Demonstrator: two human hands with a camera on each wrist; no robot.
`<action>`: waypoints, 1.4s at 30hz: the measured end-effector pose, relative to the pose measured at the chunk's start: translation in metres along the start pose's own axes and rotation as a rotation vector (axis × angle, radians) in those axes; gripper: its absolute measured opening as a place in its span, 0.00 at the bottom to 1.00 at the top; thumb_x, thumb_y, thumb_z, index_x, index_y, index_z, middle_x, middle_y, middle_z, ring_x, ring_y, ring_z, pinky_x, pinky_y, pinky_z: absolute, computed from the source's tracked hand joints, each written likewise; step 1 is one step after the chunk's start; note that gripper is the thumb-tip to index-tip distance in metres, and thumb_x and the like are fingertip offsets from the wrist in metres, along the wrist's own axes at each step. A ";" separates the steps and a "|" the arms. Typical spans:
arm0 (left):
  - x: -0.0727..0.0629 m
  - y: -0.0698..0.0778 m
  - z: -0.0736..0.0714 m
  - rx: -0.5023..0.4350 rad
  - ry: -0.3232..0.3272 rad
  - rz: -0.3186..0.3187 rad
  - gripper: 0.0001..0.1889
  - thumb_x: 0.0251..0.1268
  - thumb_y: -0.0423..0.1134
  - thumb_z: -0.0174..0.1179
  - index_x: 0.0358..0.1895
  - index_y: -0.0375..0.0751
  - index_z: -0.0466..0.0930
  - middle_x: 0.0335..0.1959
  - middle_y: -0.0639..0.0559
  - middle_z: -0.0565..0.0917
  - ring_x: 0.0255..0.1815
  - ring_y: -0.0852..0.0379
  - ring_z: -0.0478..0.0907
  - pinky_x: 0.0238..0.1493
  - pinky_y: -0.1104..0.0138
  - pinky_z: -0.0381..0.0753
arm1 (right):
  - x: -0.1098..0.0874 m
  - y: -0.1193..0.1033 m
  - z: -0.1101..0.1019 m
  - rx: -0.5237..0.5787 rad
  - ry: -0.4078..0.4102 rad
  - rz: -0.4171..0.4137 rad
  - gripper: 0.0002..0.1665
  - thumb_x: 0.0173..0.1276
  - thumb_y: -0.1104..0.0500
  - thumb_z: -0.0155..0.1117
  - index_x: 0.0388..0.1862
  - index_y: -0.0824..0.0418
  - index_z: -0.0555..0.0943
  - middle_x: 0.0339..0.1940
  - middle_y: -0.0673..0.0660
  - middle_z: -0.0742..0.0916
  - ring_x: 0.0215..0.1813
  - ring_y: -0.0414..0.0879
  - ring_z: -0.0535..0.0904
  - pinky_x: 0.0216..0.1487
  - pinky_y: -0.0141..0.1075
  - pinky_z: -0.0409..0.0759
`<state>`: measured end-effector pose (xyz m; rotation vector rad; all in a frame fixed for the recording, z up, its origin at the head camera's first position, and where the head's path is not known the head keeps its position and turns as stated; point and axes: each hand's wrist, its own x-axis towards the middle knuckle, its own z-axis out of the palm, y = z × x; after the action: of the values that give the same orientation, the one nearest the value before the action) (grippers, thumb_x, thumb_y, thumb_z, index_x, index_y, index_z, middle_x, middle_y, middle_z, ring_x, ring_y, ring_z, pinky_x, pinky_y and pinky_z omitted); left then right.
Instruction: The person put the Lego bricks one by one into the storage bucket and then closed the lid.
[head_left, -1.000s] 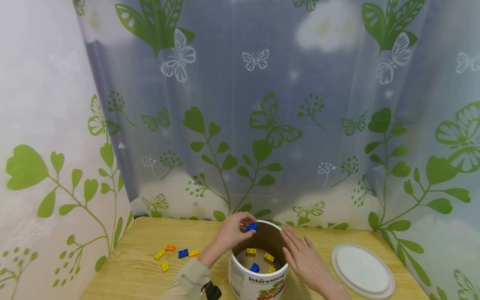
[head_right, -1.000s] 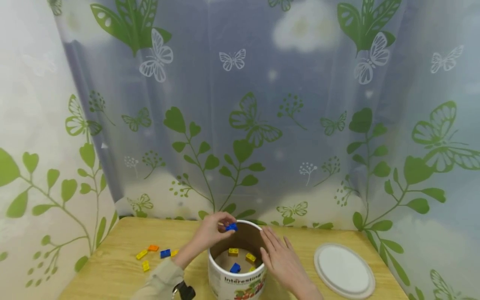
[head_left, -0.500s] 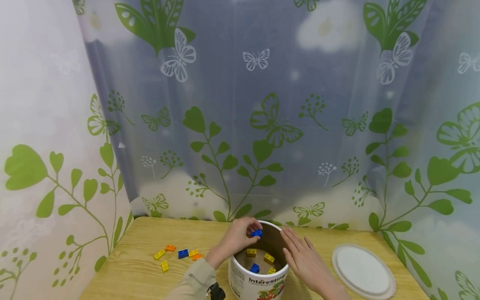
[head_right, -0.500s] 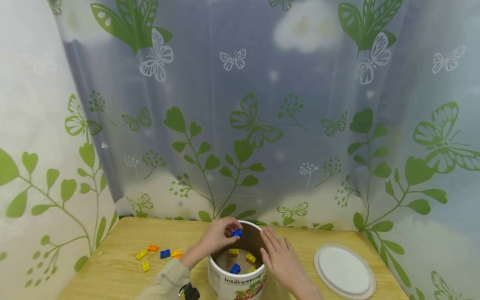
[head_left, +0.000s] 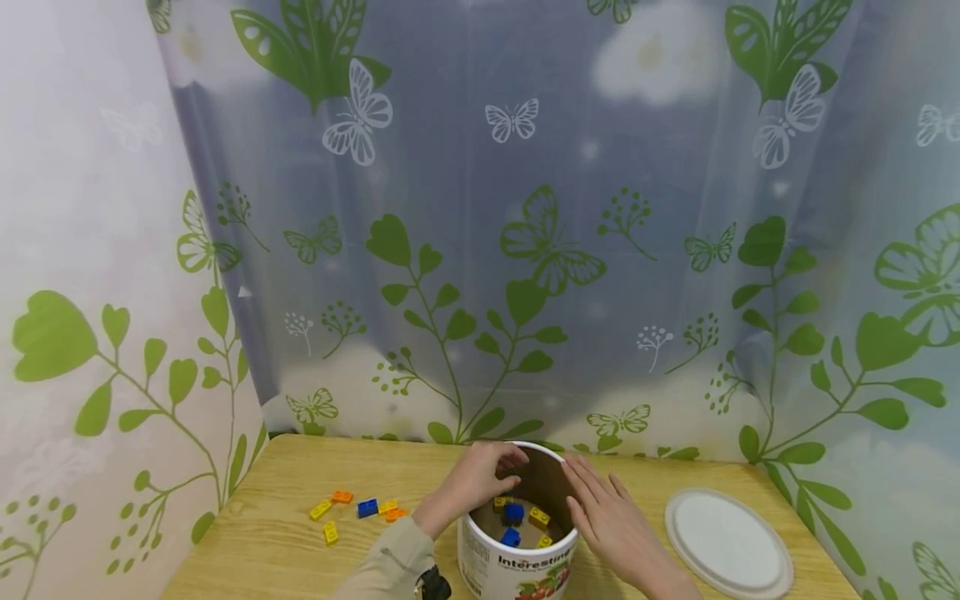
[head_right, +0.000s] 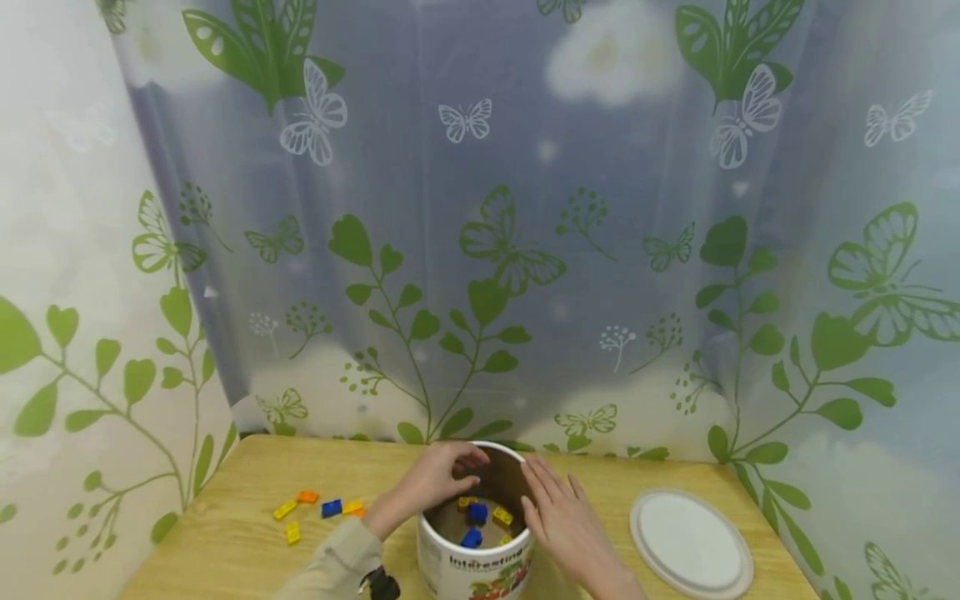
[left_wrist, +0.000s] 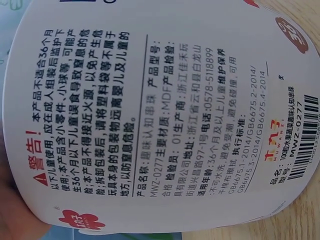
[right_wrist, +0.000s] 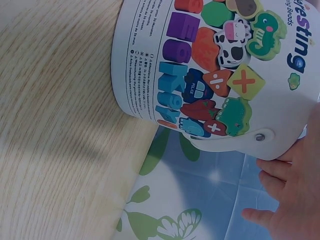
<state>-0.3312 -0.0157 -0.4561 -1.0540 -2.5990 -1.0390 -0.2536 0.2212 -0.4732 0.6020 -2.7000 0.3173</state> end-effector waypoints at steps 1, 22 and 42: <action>0.000 -0.001 0.000 -0.008 0.017 0.006 0.10 0.64 0.30 0.69 0.47 0.37 0.86 0.43 0.47 0.89 0.42 0.55 0.86 0.43 0.70 0.85 | 0.000 0.000 0.001 -0.001 0.000 -0.001 0.30 0.81 0.53 0.52 0.77 0.60 0.67 0.78 0.57 0.70 0.77 0.54 0.65 0.72 0.63 0.65; -0.038 -0.025 -0.043 -0.124 0.306 -0.071 0.12 0.68 0.34 0.67 0.53 0.43 0.85 0.48 0.50 0.88 0.49 0.52 0.86 0.51 0.58 0.86 | 0.000 0.000 0.002 0.018 -0.004 -0.006 0.30 0.80 0.54 0.53 0.77 0.61 0.67 0.78 0.58 0.69 0.78 0.54 0.64 0.72 0.64 0.64; -0.115 -0.092 -0.078 -0.074 0.412 -0.408 0.13 0.64 0.31 0.70 0.51 0.44 0.86 0.48 0.48 0.88 0.46 0.50 0.85 0.48 0.56 0.87 | 0.000 0.001 0.001 0.011 0.008 -0.016 0.30 0.80 0.55 0.53 0.76 0.63 0.68 0.77 0.59 0.70 0.77 0.56 0.65 0.71 0.64 0.65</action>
<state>-0.3151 -0.1781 -0.4907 -0.2701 -2.4854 -1.2805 -0.2540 0.2221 -0.4740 0.6241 -2.6861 0.3293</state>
